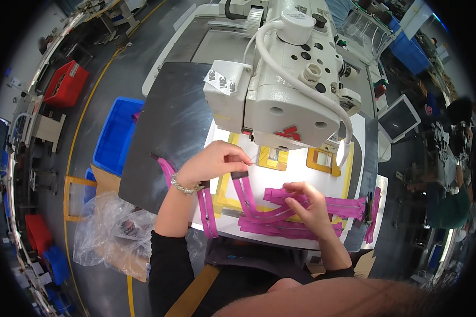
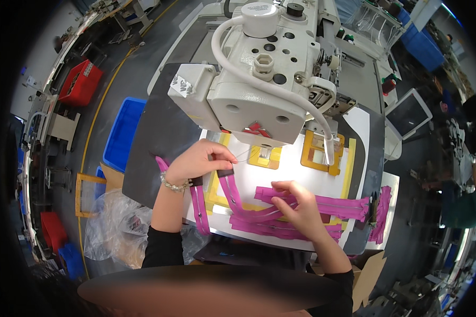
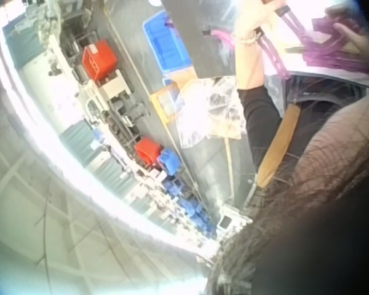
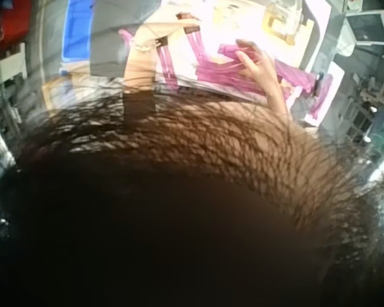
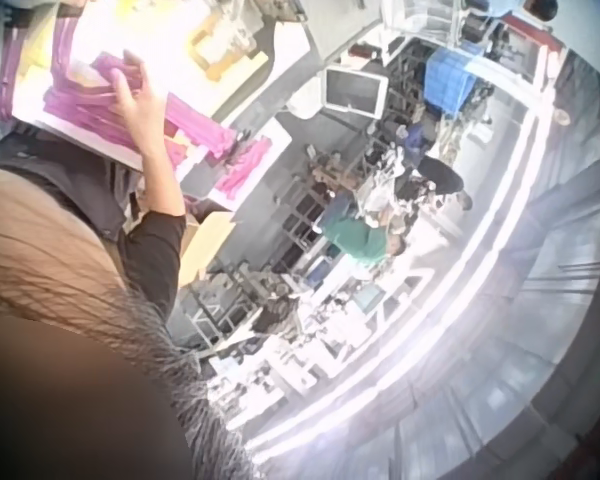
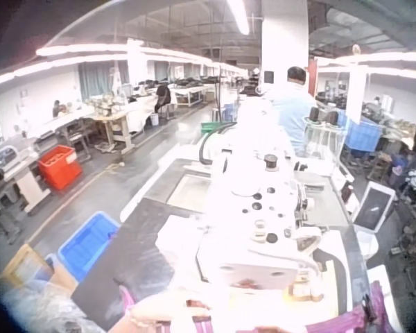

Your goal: Using an industrial sewing machine to sew zippers onto fabric panels.

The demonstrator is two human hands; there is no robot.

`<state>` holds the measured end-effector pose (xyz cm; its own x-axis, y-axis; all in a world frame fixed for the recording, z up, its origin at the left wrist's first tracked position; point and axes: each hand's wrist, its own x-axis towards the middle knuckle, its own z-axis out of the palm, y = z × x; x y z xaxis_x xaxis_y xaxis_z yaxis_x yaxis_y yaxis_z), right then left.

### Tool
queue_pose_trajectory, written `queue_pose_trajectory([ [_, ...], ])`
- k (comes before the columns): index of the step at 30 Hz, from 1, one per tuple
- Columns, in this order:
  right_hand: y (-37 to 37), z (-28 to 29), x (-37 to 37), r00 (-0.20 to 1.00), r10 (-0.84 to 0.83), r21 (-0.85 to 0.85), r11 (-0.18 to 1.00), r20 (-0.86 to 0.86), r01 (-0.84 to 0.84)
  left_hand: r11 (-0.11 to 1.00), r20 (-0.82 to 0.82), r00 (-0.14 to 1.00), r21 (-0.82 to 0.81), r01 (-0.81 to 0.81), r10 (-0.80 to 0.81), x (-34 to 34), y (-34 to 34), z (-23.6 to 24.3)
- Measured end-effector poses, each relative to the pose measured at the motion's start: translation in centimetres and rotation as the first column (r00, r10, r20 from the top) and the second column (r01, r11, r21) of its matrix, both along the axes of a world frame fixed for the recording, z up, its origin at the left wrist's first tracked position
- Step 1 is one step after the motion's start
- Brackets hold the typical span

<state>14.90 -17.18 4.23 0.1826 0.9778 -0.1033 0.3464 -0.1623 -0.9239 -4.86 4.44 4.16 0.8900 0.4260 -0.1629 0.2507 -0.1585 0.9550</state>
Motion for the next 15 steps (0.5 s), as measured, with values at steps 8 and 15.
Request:
queue_pose_trajectory([
  [8,-0.6,0.5,3.3,0.880,-0.105,0.097,0.993,0.464,0.067,0.855,-0.124,0.960,0.493,-0.160,0.251,-0.5,2.7,-2.4],
  [15,-3.5,1.0,5.7,0.742,-0.324,0.139,0.943,0.587,0.302,0.480,-0.034,0.896,0.853,-0.204,0.442,0.0,1.6,-2.9],
])
